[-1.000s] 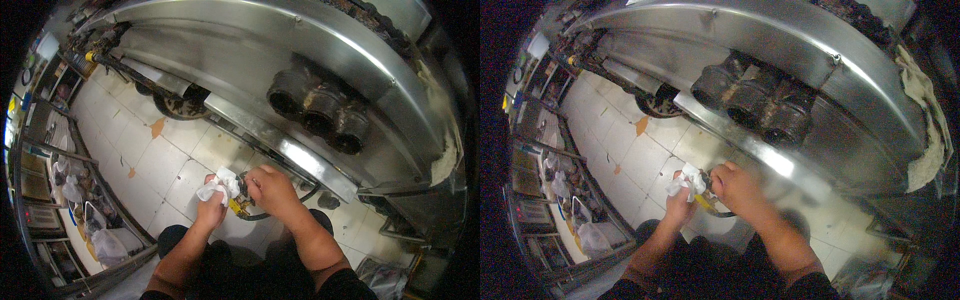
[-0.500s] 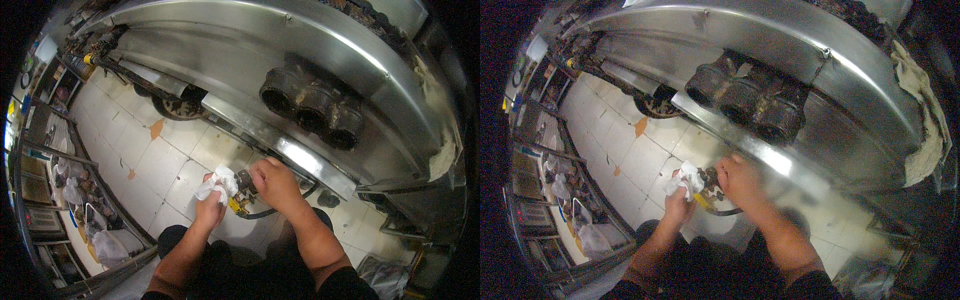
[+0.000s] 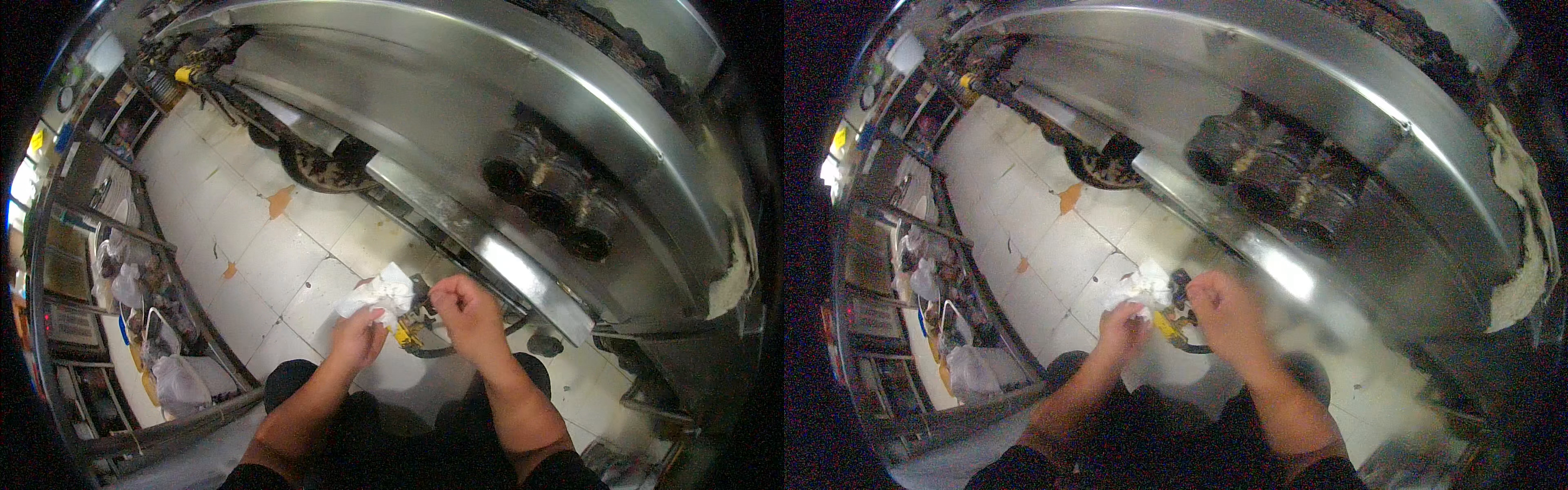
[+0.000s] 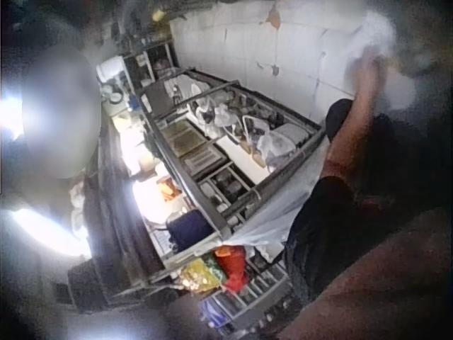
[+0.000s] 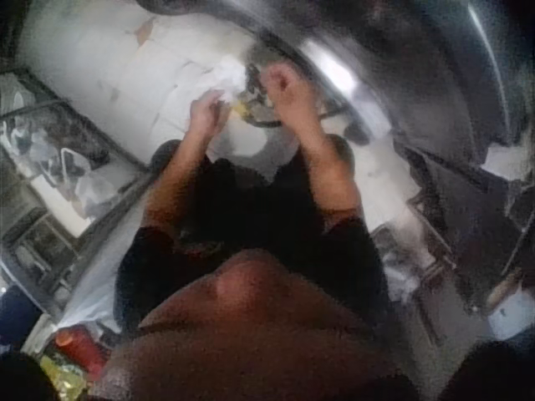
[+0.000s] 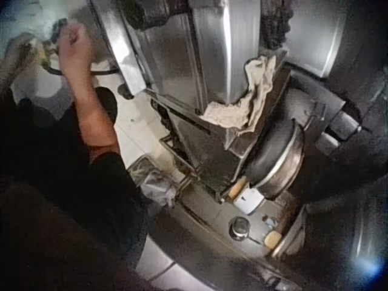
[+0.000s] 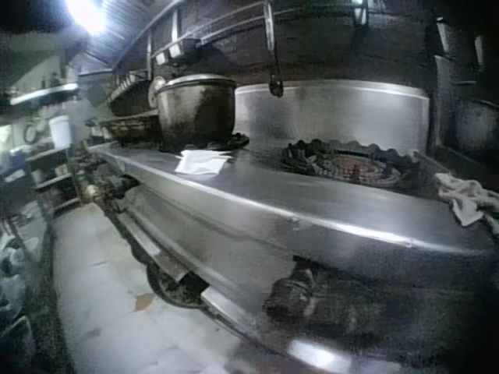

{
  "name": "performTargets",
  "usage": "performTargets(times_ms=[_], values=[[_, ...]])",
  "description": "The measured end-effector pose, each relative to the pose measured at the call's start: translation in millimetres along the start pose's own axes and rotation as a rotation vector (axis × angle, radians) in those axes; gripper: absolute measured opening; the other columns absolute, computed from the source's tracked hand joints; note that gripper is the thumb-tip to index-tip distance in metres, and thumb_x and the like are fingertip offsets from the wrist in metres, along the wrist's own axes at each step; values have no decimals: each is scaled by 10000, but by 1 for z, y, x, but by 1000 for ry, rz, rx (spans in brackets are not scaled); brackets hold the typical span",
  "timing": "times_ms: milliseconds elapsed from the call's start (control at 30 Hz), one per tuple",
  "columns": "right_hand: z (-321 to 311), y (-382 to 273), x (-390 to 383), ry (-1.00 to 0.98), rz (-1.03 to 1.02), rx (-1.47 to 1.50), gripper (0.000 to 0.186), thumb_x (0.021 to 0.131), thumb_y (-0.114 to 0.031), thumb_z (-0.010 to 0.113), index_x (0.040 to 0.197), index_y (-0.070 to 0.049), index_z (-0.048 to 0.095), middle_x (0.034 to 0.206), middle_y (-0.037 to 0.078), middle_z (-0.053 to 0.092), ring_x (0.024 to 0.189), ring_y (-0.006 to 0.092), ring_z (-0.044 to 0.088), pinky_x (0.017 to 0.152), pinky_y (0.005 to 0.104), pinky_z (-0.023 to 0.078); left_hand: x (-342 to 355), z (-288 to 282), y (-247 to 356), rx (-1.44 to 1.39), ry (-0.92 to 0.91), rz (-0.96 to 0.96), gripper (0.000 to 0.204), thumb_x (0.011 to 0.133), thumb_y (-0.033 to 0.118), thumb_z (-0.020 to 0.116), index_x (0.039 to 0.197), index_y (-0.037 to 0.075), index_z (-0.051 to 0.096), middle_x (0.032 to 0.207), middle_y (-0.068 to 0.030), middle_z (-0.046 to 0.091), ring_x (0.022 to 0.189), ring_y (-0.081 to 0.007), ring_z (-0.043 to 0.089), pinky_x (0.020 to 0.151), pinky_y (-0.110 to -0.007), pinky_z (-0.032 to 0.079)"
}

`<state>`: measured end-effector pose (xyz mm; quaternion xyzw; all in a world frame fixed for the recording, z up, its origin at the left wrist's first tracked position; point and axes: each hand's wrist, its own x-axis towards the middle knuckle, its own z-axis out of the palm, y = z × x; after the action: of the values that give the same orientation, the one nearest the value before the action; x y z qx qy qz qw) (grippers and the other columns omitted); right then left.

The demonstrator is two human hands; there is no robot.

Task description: The person cleans a brass stove valve with a cloth and manipulates its internal components by hand while crouched in a kitchen.

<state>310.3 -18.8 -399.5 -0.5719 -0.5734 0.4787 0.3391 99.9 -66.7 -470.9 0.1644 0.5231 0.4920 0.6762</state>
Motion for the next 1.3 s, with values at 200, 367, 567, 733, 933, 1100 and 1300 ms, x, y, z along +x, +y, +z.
performTargets(times_ms=[200, 367, 567, 733, 933, 1100, 1300], values=[[26, 0, -2, -150, 36, 12, 133, 933, -139, 671, 996, -22, 674, 825, -9, 665, 739, 63, 579, 676, 255, 479, -4, 18, 6, 168, -274, 381, 426, 954, 117, 604, 1365, 92, 497, 1322, -99, 552, 1173, -169, 529, 963, -315, 447], [24, 0, -3, -201, -3, -100, 116, 897, -103, 664, 973, -16, 673, 807, 16, 668, 731, 82, 599, 667, 271, 491, 12, 3, -1, 349, -357, 537, 370, 920, 102, 622, 1273, 70, 516, 1370, -83, 492, 1178, -184, 512, 1004, -339, 421], [1, -4, 4, -85, -33, -237, 78, 887, -108, 678, 903, -32, 668, 747, 4, 634, 691, 81, 574, 636, 272, 478, 0, 16, 10, -158, -245, 325, 400, 915, 101, 620, 1295, 43, 510, 1320, -97, 527, 1148, -208, 550, 1020, -360, 444], [-8, -2, 1, 108, -71, -197, 84, 906, -120, 686, 901, -40, 664, 724, -25, 602, 653, 61, 520, 613, 245, 443, 8, 5, 18, -298, -33, 243, 462, 947, 141, 658, 1368, 64, 484, 1326, -119, 535, 1202, -236, 546, 1034, -401, 459], [14, -12, -10, -65, 43, 97, 53, 929, -98, 665, 930, -46, 653, 750, -50, 599, 666, 40, 513, 601, 229, 427, 8, 10, 14, 498, -273, 581, 334, 946, 101, 635, 1276, 88, 587, 1458, -157, 444, 1238, -223, 526, 1042, -360, 429], [24, 6, -12, -118, 43, 80, 63, 916, -90, 665, 937, -34, 646, 774, -30, 611, 684, 44, 533, 609, 239, 445, -6, 21, 13, 504, -304, 736, 238, 920, 105, 615, 1152, 70, 650, 1478, -174, 421, 1158, -244, 563, 1007, -368, 442], [29, -2, -18, -123, 4, 3, 82, 895, -88, 672, 936, -24, 641, 773, -10, 622, 701, 60, 549, 623, 249, 457, -5, 17, 10, 498, -189, 743, 204, 923, 168, 606, 1090, 55, 634, 1428, -178, 444, 1182, -261, 525, 1010, -376, 417]])
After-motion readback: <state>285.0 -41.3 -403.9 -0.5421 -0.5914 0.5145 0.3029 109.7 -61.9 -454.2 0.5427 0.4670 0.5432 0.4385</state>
